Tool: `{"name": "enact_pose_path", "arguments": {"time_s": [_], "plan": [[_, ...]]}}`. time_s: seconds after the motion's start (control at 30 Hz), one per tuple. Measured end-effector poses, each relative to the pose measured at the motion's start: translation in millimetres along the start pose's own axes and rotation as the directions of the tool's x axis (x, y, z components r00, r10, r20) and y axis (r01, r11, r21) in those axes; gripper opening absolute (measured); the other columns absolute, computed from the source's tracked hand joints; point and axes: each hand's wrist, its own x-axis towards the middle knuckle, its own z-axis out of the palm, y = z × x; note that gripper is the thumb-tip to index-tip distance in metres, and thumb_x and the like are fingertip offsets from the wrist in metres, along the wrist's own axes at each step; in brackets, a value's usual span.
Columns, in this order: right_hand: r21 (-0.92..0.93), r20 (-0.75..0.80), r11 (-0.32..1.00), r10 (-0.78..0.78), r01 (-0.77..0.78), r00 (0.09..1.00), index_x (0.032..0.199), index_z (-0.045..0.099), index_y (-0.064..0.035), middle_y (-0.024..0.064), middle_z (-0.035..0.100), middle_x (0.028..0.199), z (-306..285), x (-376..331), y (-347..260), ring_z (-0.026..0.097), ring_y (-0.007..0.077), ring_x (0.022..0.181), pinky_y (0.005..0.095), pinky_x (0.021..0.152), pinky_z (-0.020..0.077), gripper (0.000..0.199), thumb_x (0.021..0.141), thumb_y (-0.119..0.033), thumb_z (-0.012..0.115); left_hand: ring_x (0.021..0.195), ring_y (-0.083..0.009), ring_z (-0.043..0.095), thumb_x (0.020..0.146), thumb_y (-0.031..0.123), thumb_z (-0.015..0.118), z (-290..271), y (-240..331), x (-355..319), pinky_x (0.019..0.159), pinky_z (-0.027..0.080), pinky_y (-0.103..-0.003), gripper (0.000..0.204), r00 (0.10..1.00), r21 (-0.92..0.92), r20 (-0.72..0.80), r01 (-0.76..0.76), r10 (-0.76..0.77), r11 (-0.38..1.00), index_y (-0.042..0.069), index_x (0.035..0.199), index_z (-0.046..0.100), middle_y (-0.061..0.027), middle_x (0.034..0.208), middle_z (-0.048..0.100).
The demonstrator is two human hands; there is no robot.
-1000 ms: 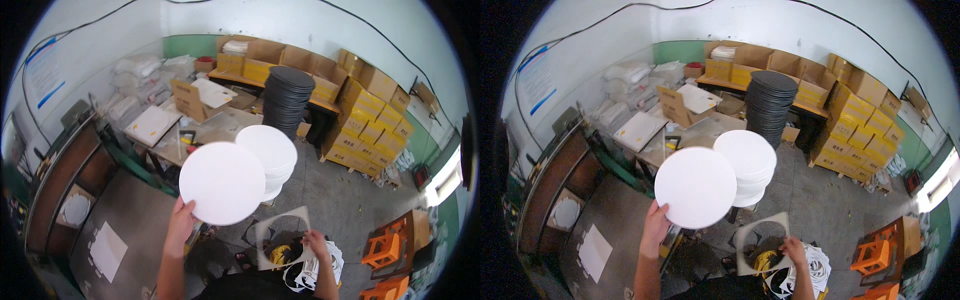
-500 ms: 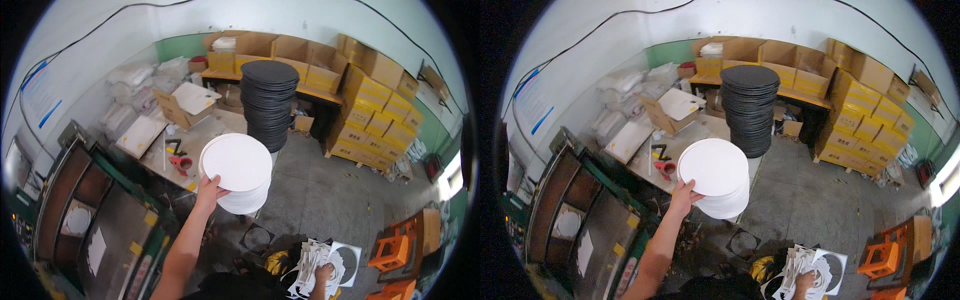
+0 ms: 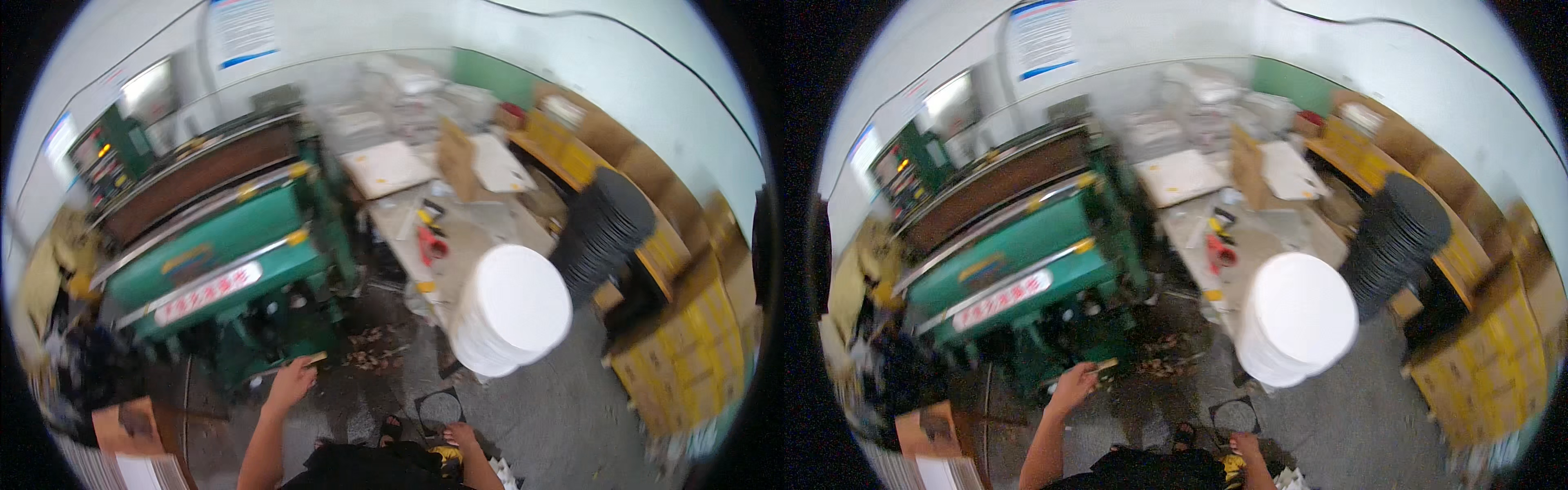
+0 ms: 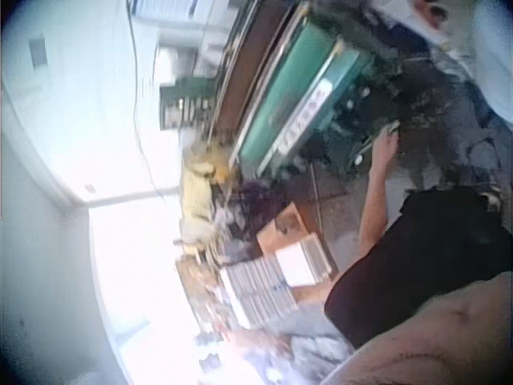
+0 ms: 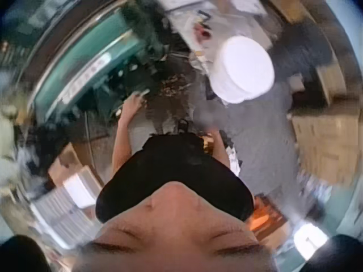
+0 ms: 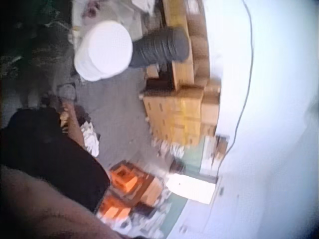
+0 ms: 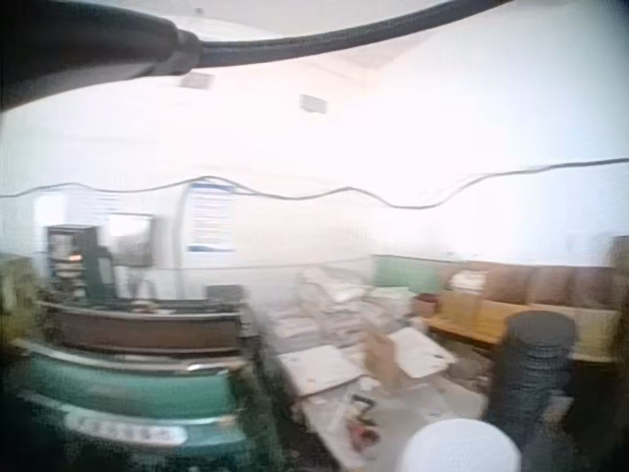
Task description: The person places white paper sheets onto the bed of a die-cutting machine, removes the cut circular center, and stacks the finished items.
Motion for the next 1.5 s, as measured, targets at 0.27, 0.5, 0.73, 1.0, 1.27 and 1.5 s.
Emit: {"name": "enact_pose_path", "arguments": {"time_s": [0.27,0.5,0.73,1.0,1.27,1.5], "plan": [[-0.419,0.037,0.905,0.106,-0.081,0.994,0.111,0.057,-0.0017,0.0129,0.066,0.093,49,37,-47,0.064,0.0249,0.078,0.0412,0.073,0.0562,0.028,0.094,-0.023,0.053,0.083,-0.0316,0.065,0.085,0.021,0.064,-86,-272,-304,0.076,0.05,-0.039,0.026,0.311,-0.359,-0.761,0.53,-0.57,0.769,0.003,0.104,0.064,-0.0166,0.088,0.068],[-0.778,0.262,0.604,0.061,0.174,0.963,0.113,0.056,-0.0017,0.0129,0.066,0.09,220,18,-72,0.065,0.0243,0.076,0.0403,0.071,0.0561,0.029,0.095,-0.024,0.053,0.104,-0.0352,0.055,0.084,0.03,0.07,-140,-352,-499,0.088,0.044,-0.044,0.049,-0.592,-0.605,-0.79,0.709,-0.161,0.364,0.0,0.118,0.053,-0.0195,0.107,0.059],[-0.775,0.486,0.461,-0.003,0.432,0.874,0.104,0.06,0.0002,0.0141,0.067,0.087,374,-88,-46,0.065,0.0215,0.072,0.0344,0.062,0.0531,0.023,0.095,-0.021,0.057,0.08,-0.0236,0.063,0.08,0.033,0.075,-182,-430,-567,0.071,0.05,-0.036,0.043,-0.429,-0.758,-0.649,0.286,-0.629,0.586,-0.003,0.102,0.064,-0.0099,0.083,0.065],[-0.834,0.475,0.386,0.141,0.394,0.868,0.097,0.061,0.0013,0.0141,0.066,0.081,360,-71,-28,0.064,0.0215,0.065,0.0344,0.055,0.0501,0.02,0.092,-0.017,0.056,0.067,-0.0093,0.052,0.084,0.019,0.07,-186,-436,-583,0.056,0.04,-0.025,0.015,-0.491,-0.734,-0.354,-0.381,-0.796,0.562,0.009,0.094,0.065,0.0011,0.079,0.06],[-0.896,0.114,0.443,0.186,0.021,0.976,0.099,0.06,0.0011,0.0138,0.064,0.077,301,-9,-36,0.061,0.0234,0.058,0.0346,0.049,0.0476,0.018,0.092,-0.015,0.057,0.106,-0.0234,0.059,0.09,0.02,0.058,-124,-319,-611,0.085,0.049,-0.038,0.045,0.002,-0.632,-0.382,-0.73,-0.924,0.26,-0.006,0.126,0.05,-0.0158,0.114,0.061],[-0.712,0.685,0.147,-0.069,0.687,0.725,0.111,0.064,-0.0034,0.0133,0.069,0.098,390,-78,-51,0.066,0.0241,0.088,0.0361,0.077,0.0522,0.035,0.09,-0.031,0.063,0.106,-0.0233,0.059,0.09,0.024,0.055,-259,-287,-576,0.089,0.049,-0.037,0.043,-0.125,-0.473,-0.751,-0.582,-0.648,0.661,-0.003,0.123,0.051,-0.0125,0.118,0.059]]}}
